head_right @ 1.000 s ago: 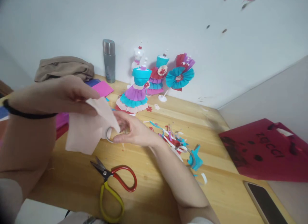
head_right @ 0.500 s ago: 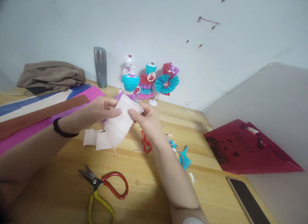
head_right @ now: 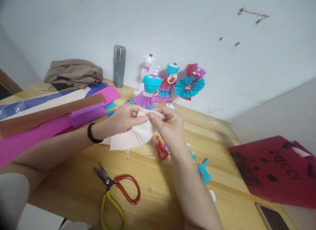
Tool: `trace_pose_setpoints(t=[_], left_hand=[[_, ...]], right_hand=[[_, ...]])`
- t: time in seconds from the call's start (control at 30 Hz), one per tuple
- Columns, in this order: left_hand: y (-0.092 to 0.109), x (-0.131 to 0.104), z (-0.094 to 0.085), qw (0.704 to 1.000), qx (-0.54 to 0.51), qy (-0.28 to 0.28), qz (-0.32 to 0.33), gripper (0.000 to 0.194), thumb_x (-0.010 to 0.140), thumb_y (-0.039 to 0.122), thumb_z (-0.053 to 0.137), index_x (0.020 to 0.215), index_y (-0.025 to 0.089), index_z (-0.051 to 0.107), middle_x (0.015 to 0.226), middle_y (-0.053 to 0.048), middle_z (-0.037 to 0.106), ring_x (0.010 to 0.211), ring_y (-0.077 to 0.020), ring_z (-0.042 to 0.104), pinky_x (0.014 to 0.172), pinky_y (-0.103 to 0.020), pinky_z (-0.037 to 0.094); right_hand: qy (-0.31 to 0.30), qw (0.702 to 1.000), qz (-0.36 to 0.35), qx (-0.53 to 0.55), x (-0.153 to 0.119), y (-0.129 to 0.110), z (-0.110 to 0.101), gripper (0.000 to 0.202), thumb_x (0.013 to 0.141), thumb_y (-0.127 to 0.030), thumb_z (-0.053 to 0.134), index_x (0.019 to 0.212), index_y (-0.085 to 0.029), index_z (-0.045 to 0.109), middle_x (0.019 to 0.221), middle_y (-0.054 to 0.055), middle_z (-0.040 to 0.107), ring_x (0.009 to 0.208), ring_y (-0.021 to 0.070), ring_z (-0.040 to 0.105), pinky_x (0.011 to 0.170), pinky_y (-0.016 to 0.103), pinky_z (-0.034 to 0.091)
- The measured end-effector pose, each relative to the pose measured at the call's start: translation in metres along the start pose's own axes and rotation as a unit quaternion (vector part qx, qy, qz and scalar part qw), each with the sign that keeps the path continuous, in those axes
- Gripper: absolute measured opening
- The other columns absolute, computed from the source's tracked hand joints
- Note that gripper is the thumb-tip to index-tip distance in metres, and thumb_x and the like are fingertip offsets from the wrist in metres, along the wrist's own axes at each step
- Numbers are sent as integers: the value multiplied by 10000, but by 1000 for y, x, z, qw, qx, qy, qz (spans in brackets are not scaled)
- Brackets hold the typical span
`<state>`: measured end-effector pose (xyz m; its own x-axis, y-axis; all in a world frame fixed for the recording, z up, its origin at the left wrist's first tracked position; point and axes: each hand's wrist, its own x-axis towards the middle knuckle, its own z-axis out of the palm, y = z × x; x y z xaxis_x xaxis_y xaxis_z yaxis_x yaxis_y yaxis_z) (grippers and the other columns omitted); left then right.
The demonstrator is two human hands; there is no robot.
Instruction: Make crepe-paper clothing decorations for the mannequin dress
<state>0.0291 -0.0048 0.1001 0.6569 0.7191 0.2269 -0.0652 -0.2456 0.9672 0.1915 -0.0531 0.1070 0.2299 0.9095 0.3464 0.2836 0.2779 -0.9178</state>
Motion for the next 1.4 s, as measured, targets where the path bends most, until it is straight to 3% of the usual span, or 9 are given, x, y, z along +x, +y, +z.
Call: trace_pose_setpoints(t=[0.1, 0.2, 0.43, 0.57, 0.8, 1.03, 1.23, 1.4], left_hand=[[-2, 0, 1, 999, 10, 10, -30, 294, 841, 325, 644, 639, 168, 499, 484, 72, 413, 415, -44, 324, 416, -212, 194], [-5, 0, 1, 999, 10, 28, -24, 266, 830, 316, 640, 648, 161, 522, 501, 56, 457, 417, -46, 340, 412, -216, 198], [-5, 2, 2, 997, -5, 64, 45, 183, 773, 310, 653, 686, 159, 596, 575, 19, 571, 514, -83, 460, 457, -202, 323], [1, 1, 1, 997, -56, 35, 39, 190, 778, 328, 664, 813, 141, 650, 692, -19, 656, 566, -103, 539, 507, -216, 400], [0, 3, -1, 996, -2, 78, 34, 362, 806, 458, 654, 639, 148, 570, 571, 1, 545, 518, -92, 467, 454, -207, 318], [-5, 5, -1, 995, -34, 87, 30, 279, 744, 404, 709, 760, 128, 670, 629, -14, 618, 544, -111, 523, 494, -220, 378], [-4, 5, -3, 989, -1, 139, 49, 288, 725, 404, 705, 651, 145, 603, 584, 12, 582, 532, -95, 482, 501, -215, 347], [-4, 3, 2, 991, 19, 111, 76, 282, 761, 429, 691, 784, 150, 655, 713, -28, 672, 656, -144, 585, 558, -233, 426]], right_hand=[[2, 1000, -14, -8, -1, -2, 0, 139, 655, -298, 812, 693, -215, 707, 664, 4, 672, 584, 141, 571, 536, 275, 473], [9, 1000, -18, 8, -1, -3, 1, 138, 652, -284, 814, 736, -231, 719, 719, 8, 687, 637, 154, 590, 568, 285, 486], [-2, 1000, -2, 26, 4, -1, -3, 256, 664, -385, 820, 599, -228, 627, 554, -19, 565, 516, 122, 474, 492, 278, 424], [-18, 999, 7, 45, 4, -2, -2, 203, 642, -358, 822, 668, -223, 673, 622, -7, 638, 553, 134, 534, 519, 285, 465], [-33, 998, 3, 49, 1, -5, 0, 133, 674, -306, 793, 714, -209, 710, 650, -2, 669, 588, 137, 578, 540, 278, 484], [-69, 994, 14, 78, 2, -4, -1, 239, 632, -334, 833, 802, -212, 718, 718, -5, 696, 640, 143, 604, 576, 277, 492], [-55, 996, 32, 70, 3, -4, 1, 195, 652, -320, 774, 651, -198, 623, 573, -37, 583, 526, 98, 489, 497, 243, 404], [-43, 997, 10, 65, 3, -3, 5, 172, 665, -334, 729, 680, -198, 625, 587, -32, 582, 531, 101, 492, 502, 249, 403]])
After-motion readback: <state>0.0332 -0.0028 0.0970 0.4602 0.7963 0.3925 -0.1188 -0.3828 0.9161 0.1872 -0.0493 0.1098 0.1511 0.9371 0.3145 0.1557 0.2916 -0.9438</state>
